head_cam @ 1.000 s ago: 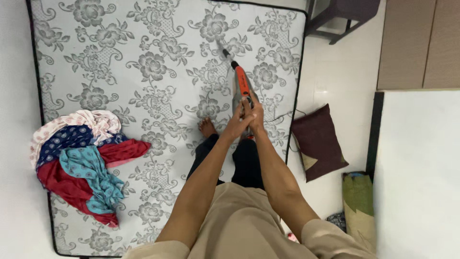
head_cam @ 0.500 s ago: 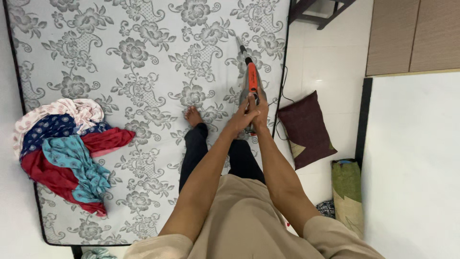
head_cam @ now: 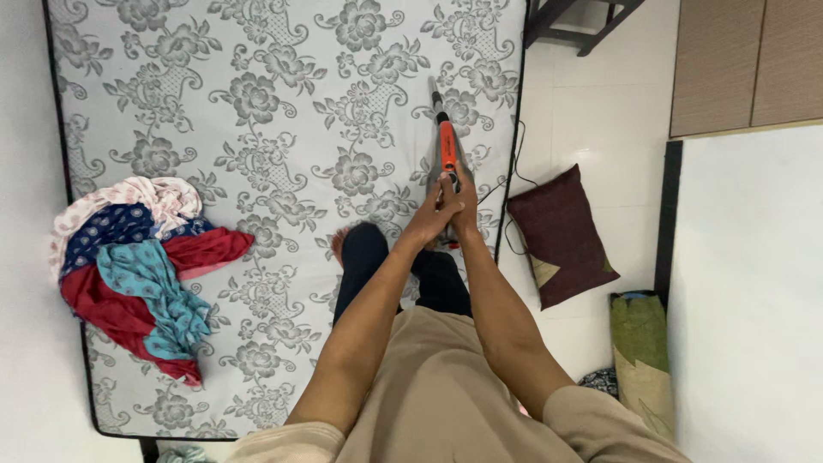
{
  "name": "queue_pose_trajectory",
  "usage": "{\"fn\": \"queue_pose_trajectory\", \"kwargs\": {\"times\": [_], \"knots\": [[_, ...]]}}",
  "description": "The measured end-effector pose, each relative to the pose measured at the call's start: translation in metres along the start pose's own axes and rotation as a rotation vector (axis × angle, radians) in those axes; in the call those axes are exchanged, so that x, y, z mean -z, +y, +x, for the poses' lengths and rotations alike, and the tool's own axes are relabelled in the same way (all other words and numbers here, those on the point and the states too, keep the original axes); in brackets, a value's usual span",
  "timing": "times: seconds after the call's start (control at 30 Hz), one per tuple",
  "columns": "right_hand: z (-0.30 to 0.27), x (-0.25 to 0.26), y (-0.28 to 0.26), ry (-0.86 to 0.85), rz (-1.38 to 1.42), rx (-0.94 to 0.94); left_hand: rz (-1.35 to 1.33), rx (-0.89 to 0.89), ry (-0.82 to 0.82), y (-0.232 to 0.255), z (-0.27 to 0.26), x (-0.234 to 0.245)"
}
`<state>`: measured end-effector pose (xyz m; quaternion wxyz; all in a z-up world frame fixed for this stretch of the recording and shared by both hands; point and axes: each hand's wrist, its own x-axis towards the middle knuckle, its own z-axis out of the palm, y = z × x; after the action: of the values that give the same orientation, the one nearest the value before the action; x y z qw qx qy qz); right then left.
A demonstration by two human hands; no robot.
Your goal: The person uses a handheld steam iron to steam a maroon pillow and then a floral-patterned mattress. They attach a long nozzle extension to the steamer to reach the mattress surface more easily. The person moves around the bed to cover different areas while steaming.
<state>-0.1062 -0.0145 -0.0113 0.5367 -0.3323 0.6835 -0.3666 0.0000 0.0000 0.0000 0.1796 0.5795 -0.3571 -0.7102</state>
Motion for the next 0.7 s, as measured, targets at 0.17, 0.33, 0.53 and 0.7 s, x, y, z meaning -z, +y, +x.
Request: {"fn": "queue_pose_trajectory", "kwargs": {"times": [0.17,0.33,0.53,0.7], "knots": [[-0.001,-0.024,0.019,-0.047,0.029,0.041,-0.036,0.078,0.023,0.009,-0.022,0.023],[-0.017,-0.050,0.024,-0.056,-0.144,0.139,-0.033,-0.087,0.046,-0.014,-0.031,0.052],[-0.037,-0.085,0.009,-0.098,-0.054,0.070,-0.052,-0.065,0.078,-0.034,-0.043,0.080],[-0.051,-0.107,0.004,-0.130,-0.053,0.071,-0.111,-0.087,0.062,-0.040,-0.056,0.101]]}}
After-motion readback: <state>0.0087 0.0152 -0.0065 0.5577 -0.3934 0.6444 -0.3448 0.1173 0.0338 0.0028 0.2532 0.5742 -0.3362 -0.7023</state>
